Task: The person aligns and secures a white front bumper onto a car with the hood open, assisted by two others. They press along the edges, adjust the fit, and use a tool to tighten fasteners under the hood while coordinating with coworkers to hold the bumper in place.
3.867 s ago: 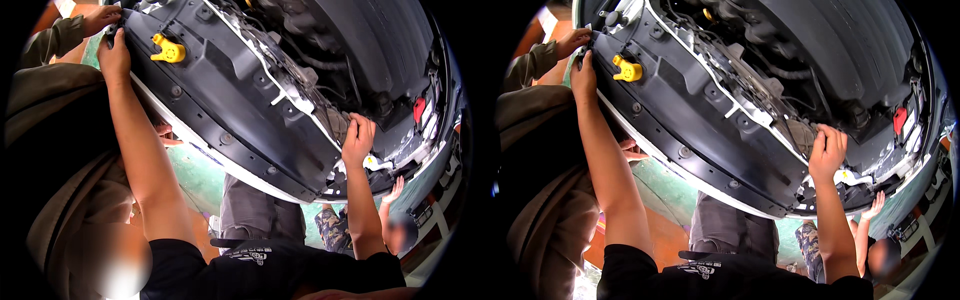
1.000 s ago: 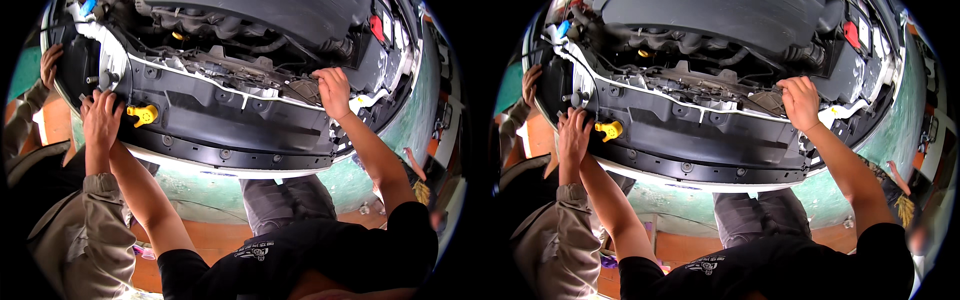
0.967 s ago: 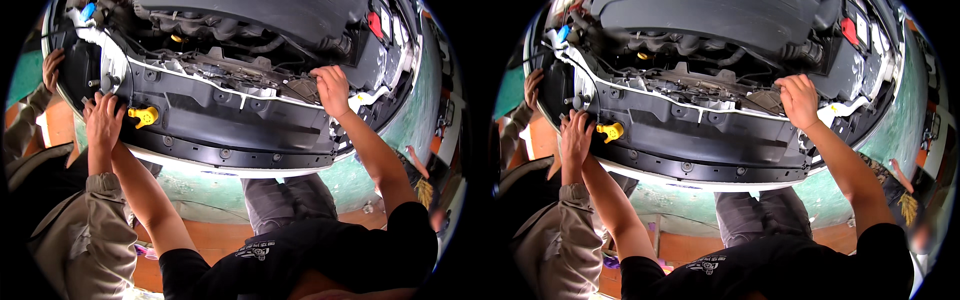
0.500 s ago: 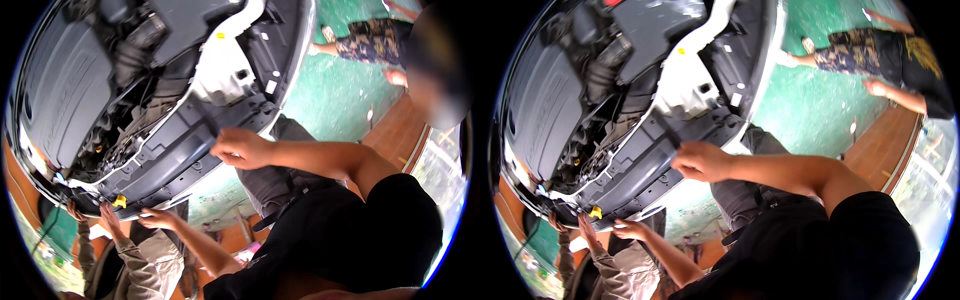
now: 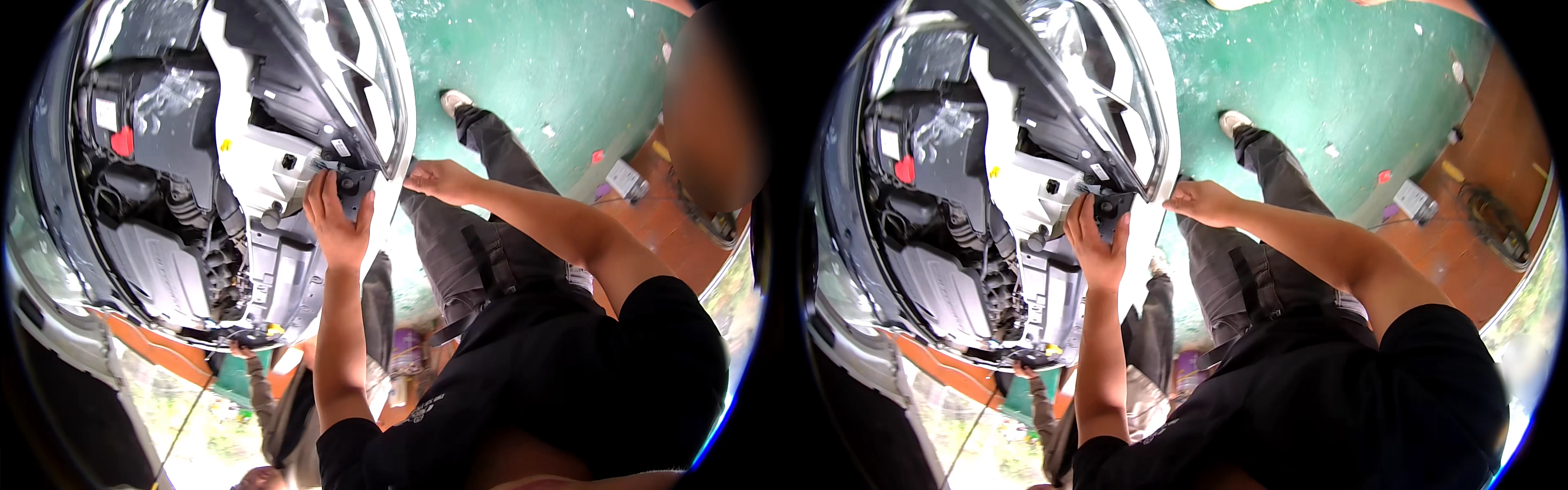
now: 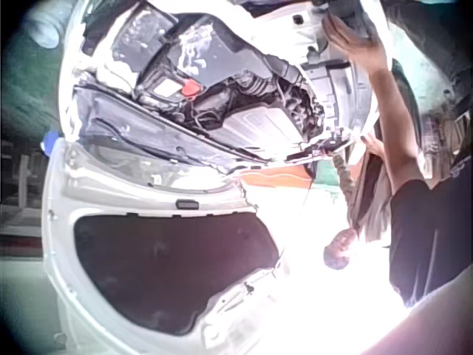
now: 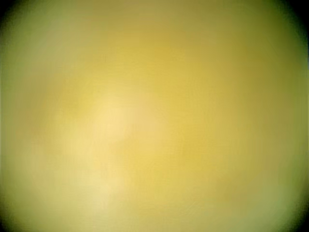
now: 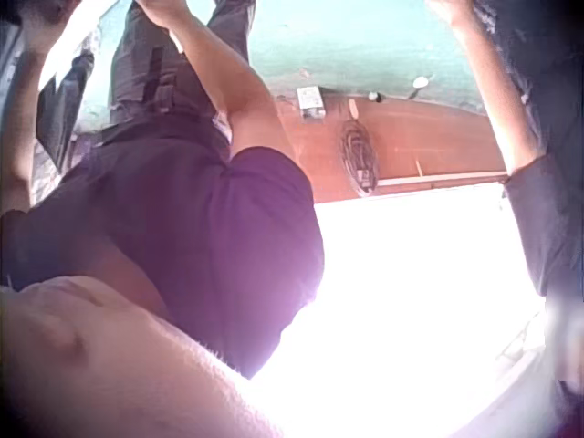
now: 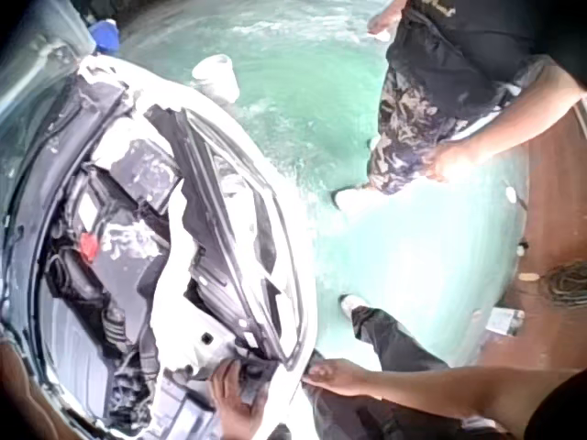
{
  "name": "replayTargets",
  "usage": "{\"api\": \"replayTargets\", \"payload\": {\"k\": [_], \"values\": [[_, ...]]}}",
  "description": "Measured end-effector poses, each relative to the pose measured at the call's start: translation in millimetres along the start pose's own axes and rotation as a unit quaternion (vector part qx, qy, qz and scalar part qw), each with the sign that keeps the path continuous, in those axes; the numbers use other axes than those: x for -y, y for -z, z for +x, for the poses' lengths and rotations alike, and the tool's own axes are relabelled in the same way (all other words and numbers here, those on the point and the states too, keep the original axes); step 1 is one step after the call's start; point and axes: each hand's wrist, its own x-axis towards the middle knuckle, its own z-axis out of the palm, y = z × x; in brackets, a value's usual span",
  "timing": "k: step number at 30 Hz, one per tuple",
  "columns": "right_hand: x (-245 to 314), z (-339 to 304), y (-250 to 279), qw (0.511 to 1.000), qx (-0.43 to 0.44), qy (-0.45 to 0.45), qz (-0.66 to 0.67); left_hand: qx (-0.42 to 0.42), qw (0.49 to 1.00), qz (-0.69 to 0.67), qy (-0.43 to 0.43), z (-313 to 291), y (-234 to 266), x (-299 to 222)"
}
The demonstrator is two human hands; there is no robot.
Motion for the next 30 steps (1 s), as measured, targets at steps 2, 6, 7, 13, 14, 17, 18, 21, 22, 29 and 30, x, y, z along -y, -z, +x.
{"api": "replayTargets", "payload": {"k": [2,6,7,13,14,17,18,21,22,29,30], "values": [[7.7,9.7,3.9,0.997,0.003,-0.004,0.081,0.037,0.999,0.037,0.004,12.1,-7.5,-0.7],[20.6,23.9,6.6,0.996,-0.031,0.061,0.061,0.077,0.991,0.112,0.005,22.5,-22.1,3.1],[19.9,25.7,6.5,0.995,-0.026,0.067,0.072,0.081,0.988,0.128,0.008,23.1,-24.4,4.3],[16.3,40.2,11.4,0.996,-0.021,0.079,-0.034,0.033,0.985,0.170,-0.004,25.8,-41.8,0.1],[16.4,41.5,10.2,0.996,-0.025,0.081,-0.037,0.030,0.985,0.172,-0.003,25.8,-42.8,-0.7],[13.8,46.5,11.3,0.994,-0.016,0.099,-0.050,0.026,0.985,0.172,0.000,27.8,-44.9,-5.1],[13.0,46.4,8.6,0.993,-0.030,0.115,-0.013,0.028,0.984,0.174,0.004,27.9,-45.1,-6.0],[14.3,43.8,5.2,0.995,-0.030,0.099,0.004,0.028,0.983,0.181,0.019,25.7,-48.1,-5.0],[15.2,43.3,5.5,0.993,-0.038,0.109,-0.009,0.026,0.983,0.179,0.021,25.3,-48.6,-4.7],[15.9,39.2,5.4,0.990,-0.057,0.128,0.034,0.028,0.983,0.180,0.024,31.9,-46.8,-8.7],[20.5,39.2,8.1,0.995,-0.038,0.093,0.005,0.026,0.983,0.177,0.032,30.7,-47.1,-7.7]]}}
